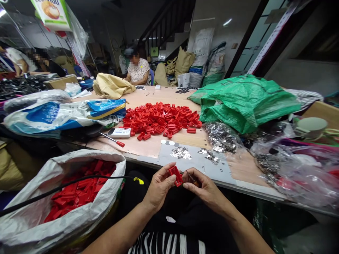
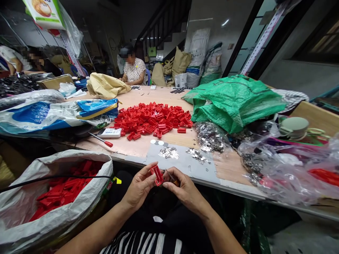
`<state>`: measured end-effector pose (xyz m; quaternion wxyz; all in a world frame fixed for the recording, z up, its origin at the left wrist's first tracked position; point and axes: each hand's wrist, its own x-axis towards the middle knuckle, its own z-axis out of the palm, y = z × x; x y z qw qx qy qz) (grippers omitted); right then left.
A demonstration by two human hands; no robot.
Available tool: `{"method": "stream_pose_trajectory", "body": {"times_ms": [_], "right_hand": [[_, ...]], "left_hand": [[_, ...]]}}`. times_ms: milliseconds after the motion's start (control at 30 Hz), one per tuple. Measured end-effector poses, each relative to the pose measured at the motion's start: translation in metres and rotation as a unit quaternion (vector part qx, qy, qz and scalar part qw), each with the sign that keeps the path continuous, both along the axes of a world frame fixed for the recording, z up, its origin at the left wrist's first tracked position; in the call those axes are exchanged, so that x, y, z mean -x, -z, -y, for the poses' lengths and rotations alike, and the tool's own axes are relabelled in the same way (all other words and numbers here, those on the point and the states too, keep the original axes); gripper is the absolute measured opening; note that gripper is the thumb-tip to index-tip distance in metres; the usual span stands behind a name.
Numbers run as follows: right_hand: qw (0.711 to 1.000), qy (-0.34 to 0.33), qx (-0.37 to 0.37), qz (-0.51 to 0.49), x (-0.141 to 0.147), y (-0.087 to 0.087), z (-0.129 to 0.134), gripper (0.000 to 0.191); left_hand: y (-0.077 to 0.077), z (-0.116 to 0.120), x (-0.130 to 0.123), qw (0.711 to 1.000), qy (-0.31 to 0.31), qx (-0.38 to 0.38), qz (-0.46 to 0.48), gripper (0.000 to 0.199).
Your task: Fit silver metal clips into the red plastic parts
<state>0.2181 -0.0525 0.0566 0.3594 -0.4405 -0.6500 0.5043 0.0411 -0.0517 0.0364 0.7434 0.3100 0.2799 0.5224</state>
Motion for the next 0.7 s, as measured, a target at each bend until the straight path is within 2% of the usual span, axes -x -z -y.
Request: {"method": "stream_pose_trajectory", "body": {"times_ms": [300, 400, 467, 567, 700], "right_hand": [[0.998, 0.022, 0.036, -0.045, 0.002, 0.018, -0.01, 0.03], [0.998, 0.05, -0.004, 0.025, -0.002, 0.025, -0.015, 0.023], [0.993, 0.066, -0.049, 0.089, -0.005, 0.028, -0.019, 0.017], [0.976, 0.087, -0.104, 0.168, -0.008, 0.033, -0.027, 0.023], [0.961, 0.098, -0.117, 0.229, -0.008, 0.037, -0.036, 0.026]], "left_hand": [[0.012, -0.004, -0.005, 0.995, 0.003, -0.056, -0.081, 0.041], [0.017, -0.012, -0.005, 0.992, 0.002, -0.076, -0.099, 0.04], [0.022, -0.02, -0.002, 0.985, -0.022, -0.102, -0.138, 0.039], [0.029, -0.037, 0.002, 0.956, -0.07, -0.157, -0.237, 0.036], [0.037, -0.059, 0.005, 0.891, -0.093, -0.235, -0.377, 0.033]]}}
